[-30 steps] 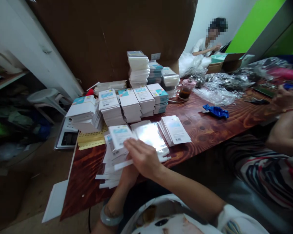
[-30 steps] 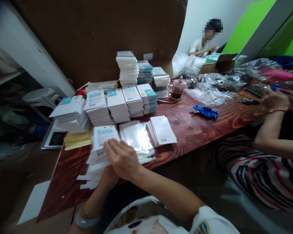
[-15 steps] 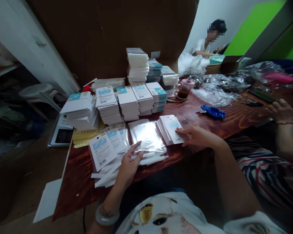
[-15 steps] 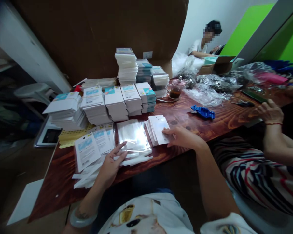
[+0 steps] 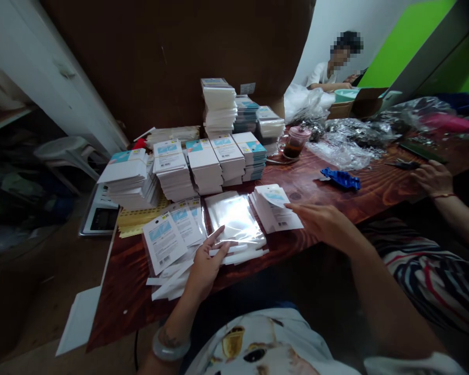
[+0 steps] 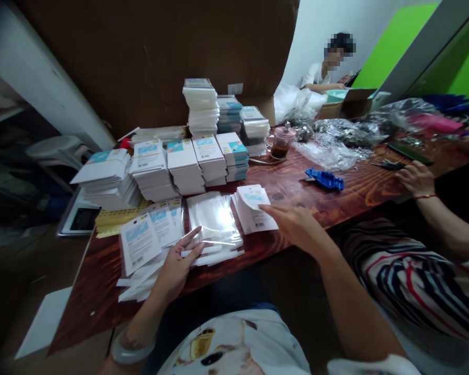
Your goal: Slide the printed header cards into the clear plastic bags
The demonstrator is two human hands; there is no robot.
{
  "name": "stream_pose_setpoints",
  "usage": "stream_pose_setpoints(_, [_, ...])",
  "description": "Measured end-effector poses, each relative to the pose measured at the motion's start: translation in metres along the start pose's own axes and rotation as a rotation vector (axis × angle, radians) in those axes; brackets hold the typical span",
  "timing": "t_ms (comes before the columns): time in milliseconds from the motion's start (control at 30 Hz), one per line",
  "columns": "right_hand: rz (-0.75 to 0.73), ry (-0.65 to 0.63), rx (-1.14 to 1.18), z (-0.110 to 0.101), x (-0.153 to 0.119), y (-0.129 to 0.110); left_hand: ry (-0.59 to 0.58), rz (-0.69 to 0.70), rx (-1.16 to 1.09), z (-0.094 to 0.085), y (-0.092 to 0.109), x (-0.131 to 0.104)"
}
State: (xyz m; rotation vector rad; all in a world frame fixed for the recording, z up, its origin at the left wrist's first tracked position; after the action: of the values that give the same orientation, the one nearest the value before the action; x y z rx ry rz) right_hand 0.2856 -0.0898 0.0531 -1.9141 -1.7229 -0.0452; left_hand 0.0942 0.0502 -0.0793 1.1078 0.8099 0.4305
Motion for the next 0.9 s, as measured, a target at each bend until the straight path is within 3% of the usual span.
stream_pose_setpoints(67, [-0.245, 0.178, 0.082, -0.01, -0.016, -0.054, -0.008, 0.01, -0.017, -0.001, 0.001, 0.0])
stream_pose_setpoints(133, [-0.464, 0.09, 0.134, 0.01, -0.034, -0.104, -0.02, 0.023, -0.06, -0.002, 0.001, -0.001])
stream_pose_setpoints(233, [-0.531, -0.013, 0.026, 0.041, -0.047, -0.139, 0.002, 0.036, -0.055, -0.006, -0.001, 0.0])
stream_pose_setpoints(533, [-0.367, -0.048, -0.168, 0.056, -0.038, -0.132, 0.008, 0.049, -0.041, 0.002, 0.007, -0.001])
stream_pose_setpoints(767, [-0.23, -0.152, -0.207, 0.114, 0.02, -0.126, 0.011, 0.123, 0.04, -0.001, 0.006, 0.0])
stream_pose_setpoints(900, [-0.17, -0.187, -0.128, 0.132, 0.052, -0.114, 0.058, 0.129, 0.056, -0.007, 0.005, 0.002])
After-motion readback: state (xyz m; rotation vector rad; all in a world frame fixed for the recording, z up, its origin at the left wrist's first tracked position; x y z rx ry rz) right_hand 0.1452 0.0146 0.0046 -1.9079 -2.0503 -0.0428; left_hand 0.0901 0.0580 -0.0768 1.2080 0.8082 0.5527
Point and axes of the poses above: each hand's wrist, its own x-axis towards the middle knuckle, its own z-axis out of the palm, y = z × x, the point moved 10 cm from there along x, towards the middle knuckle, and after that the axes turned 2 degrees about y, right-handed, at the moved point
